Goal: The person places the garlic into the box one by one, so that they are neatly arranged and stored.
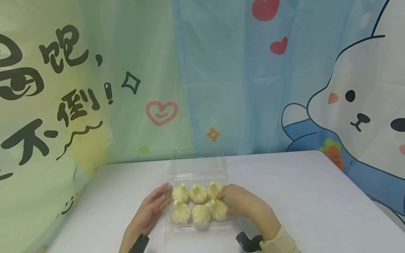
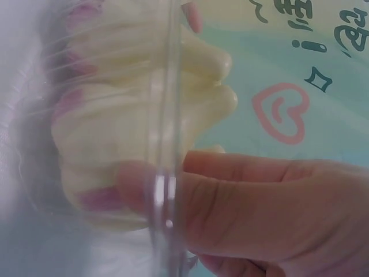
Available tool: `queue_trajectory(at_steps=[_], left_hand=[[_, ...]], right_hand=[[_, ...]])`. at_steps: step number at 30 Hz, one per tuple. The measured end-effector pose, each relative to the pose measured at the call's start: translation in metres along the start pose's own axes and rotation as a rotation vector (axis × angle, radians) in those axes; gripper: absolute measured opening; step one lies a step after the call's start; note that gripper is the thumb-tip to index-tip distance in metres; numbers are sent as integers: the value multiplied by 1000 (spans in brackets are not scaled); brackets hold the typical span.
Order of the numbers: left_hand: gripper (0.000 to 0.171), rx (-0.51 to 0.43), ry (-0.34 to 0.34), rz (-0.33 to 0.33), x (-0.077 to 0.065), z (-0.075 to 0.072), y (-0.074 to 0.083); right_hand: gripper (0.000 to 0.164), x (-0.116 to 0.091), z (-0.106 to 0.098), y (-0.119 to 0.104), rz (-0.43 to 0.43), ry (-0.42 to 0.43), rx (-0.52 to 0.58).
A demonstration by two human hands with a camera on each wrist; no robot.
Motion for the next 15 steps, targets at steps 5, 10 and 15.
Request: queue_trajectory(at_steps=[5,10,15], left_hand=[[54,-1,0,-3,0,-1,0],[54,-14,1,-12,1,-1,-1],[55,-8,-5,-21,1,0,-2]], right_hand=[[43,-1,0,0,11,6,35],[40,0,1,2,38,-11,57],[42,1,3,6,22,-24,53]])
Point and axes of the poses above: each hand's wrist, its own x-axis towards the middle knuckle, its own z-axis out of the palm, y = z × x, the point moved 7 cm from there along x, towards the middle knuckle, and after that the axes turned 3 degrees about z, right-handed, at the moved point
